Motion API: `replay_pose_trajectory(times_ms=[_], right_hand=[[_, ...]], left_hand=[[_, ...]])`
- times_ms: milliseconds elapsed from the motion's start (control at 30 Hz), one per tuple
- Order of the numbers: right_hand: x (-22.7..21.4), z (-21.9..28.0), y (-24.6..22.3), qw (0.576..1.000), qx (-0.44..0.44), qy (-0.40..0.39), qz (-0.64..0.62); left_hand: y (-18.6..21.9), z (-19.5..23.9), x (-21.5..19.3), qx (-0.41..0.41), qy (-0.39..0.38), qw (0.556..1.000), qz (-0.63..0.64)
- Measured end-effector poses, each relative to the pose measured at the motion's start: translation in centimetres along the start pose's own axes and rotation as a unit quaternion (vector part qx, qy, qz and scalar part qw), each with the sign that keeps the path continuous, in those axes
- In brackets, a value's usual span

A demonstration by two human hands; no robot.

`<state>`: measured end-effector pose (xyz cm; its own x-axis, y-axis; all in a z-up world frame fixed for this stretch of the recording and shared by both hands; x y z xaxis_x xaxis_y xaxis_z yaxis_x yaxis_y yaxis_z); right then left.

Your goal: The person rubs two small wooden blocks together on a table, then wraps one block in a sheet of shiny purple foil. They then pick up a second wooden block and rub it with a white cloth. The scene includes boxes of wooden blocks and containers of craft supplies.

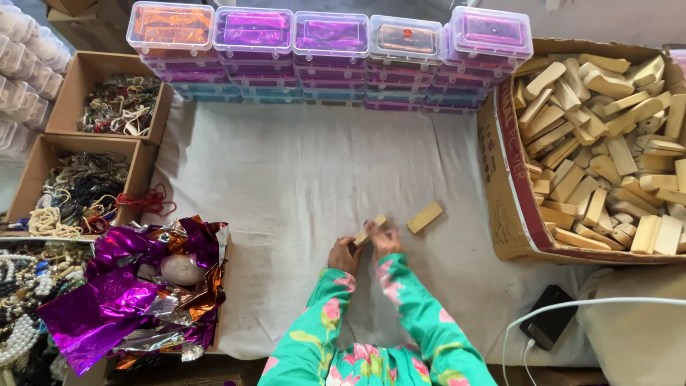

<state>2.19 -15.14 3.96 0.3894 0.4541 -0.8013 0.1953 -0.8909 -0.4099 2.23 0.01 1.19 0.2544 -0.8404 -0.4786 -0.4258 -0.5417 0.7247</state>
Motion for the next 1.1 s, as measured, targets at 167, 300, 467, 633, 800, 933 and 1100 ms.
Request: replay_pose_trajectory(times_ms=[167,300,467,633,800,933,1100], right_hand=[[-0.7,1.1,-1.4,0.998,-0.052,-0.028,0.015],[-2.9,-2.8,1.4,0.999,-0.024,0.007,0.04],[-2.8,-1.5,-0.8,0.997,-0.035,-0.017,0.066],[-2.4,0.3,-2.8,0.996,-0.053,-0.067,0.023],[-2.6,-2.2,1.8,0.997,-0.067,0.024,0.032],[-3.0,0.4,-2.3,0.999,-0.034,-0.016,0.024],[-2.7,1.0,-1.3,0.997,-0.063,-0.043,0.004]], left_hand=[[0.2,0.0,-0.4,0.0,-0.015,1.0,-0.008],[0.4,-0.1,-0.4,-0.03,-0.041,0.999,0.003],[-0.9,0.4,0.5,-0.019,-0.04,0.999,0.001],[-0.4,0.3,0.3,-0.01,-0.02,1.0,-0.019],[0.4,0.1,-0.3,-0.013,-0.024,0.999,-0.019],[-0.6,0.6,0.6,-0.014,-0.041,0.999,0.0],[0.8,-0.4,-0.7,-0.005,-0.071,0.997,0.001]])
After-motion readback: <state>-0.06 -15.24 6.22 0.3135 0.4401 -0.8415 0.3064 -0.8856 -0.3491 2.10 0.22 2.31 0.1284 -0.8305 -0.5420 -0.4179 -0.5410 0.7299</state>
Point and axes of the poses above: each hand's wrist, its own z-axis away from the middle knuckle, its own x-axis out of the palm, y = z × x, the point moved 3 cm from there along -z, towards the middle knuckle
